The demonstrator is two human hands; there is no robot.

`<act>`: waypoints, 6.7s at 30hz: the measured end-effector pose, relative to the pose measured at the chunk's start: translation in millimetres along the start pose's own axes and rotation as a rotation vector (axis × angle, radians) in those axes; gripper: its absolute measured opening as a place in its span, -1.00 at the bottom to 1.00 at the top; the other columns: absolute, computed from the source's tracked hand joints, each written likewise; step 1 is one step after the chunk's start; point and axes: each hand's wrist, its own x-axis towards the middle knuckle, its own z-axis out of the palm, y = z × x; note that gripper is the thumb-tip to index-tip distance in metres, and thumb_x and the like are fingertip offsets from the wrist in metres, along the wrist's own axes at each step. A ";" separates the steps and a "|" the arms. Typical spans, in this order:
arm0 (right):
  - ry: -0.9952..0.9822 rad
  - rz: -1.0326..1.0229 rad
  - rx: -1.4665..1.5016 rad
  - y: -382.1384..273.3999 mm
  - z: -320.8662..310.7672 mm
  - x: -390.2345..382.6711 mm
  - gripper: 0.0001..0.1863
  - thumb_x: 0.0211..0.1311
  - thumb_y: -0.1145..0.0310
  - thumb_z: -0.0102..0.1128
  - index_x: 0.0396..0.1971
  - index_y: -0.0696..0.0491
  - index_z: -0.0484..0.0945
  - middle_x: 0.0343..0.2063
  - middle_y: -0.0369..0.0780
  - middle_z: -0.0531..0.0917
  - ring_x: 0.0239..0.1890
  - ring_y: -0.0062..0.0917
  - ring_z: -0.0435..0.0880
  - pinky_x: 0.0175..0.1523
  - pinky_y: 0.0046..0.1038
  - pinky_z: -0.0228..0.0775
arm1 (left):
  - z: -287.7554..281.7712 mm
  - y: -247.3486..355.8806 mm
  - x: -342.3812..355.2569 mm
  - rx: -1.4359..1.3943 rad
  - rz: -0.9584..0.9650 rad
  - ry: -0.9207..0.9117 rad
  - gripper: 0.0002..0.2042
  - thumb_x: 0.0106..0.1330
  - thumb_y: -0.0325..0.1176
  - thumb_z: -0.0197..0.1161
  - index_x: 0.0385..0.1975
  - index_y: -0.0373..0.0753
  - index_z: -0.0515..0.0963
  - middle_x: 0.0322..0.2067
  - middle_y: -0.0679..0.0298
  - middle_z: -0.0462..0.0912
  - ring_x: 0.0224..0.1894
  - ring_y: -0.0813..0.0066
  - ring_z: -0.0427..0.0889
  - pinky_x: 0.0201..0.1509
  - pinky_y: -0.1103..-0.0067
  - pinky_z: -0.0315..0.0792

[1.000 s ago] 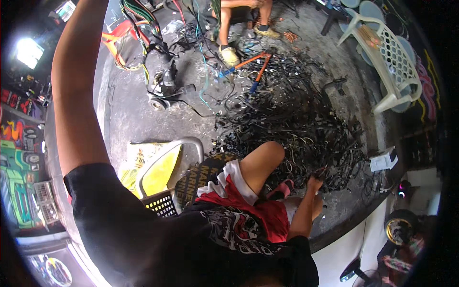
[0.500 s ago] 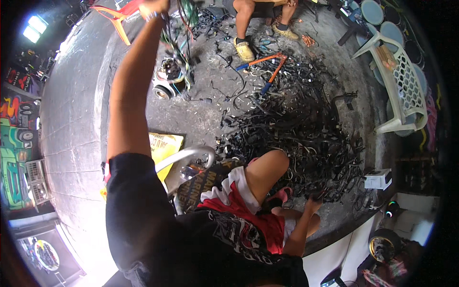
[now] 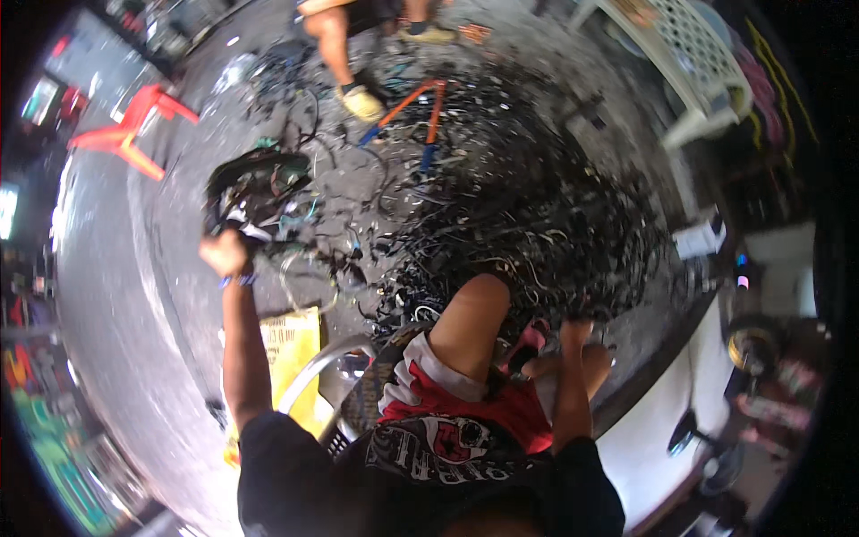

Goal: Repairing and sorting an automotive wiring harness using pliers and a utility knife.

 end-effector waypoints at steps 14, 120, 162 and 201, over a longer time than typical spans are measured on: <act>-0.083 0.519 0.262 6.8 -4.4 -17.0 -0.65 -0.16 0.21 0.10 -0.40 0.16 0.49 -0.54 0.02 0.54 -0.41 -0.14 0.55 -0.33 -0.26 0.32 | -2.7 -17.4 1.5 0.128 -0.105 -0.028 -0.86 -0.26 -0.45 0.04 -0.70 -0.41 0.42 -0.76 0.38 0.35 -0.71 0.62 0.22 -0.68 0.58 0.13; 0.174 1.268 1.448 98.6 -43.2 127.0 -0.74 -0.15 0.51 0.09 -0.35 0.13 0.35 -0.60 -0.32 0.42 -0.60 -0.66 0.38 -0.49 -0.57 0.27 | 466.0 13.7 -389.6 0.691 1.092 -1.522 -0.68 -0.02 -0.20 0.17 -0.29 -0.24 0.49 -0.30 -0.02 0.50 -0.25 0.09 0.49 -0.18 0.36 0.36; 0.194 1.046 1.262 82.2 -67.1 129.3 -0.59 -0.25 0.50 -0.01 -0.27 0.30 0.25 -0.39 0.12 0.46 -0.31 0.01 0.45 -0.20 -0.16 0.28 | 378.0 19.4 -735.8 0.496 1.056 -2.058 -0.35 -0.18 -0.32 0.27 -0.02 -0.43 0.21 -0.07 -0.13 0.30 0.00 -0.02 0.28 0.07 0.33 0.19; 0.724 1.309 2.224 211.9 -103.7 81.1 -0.75 0.03 0.20 0.08 -0.34 0.00 0.35 -0.47 -0.24 0.51 -0.47 -0.50 0.49 -0.40 -0.46 0.28 | 348.6 287.7 -522.1 0.020 0.722 -2.225 -0.51 -0.38 -0.39 0.48 -0.38 -0.37 0.44 -0.38 0.23 0.52 -0.35 0.50 0.48 -0.25 0.59 0.38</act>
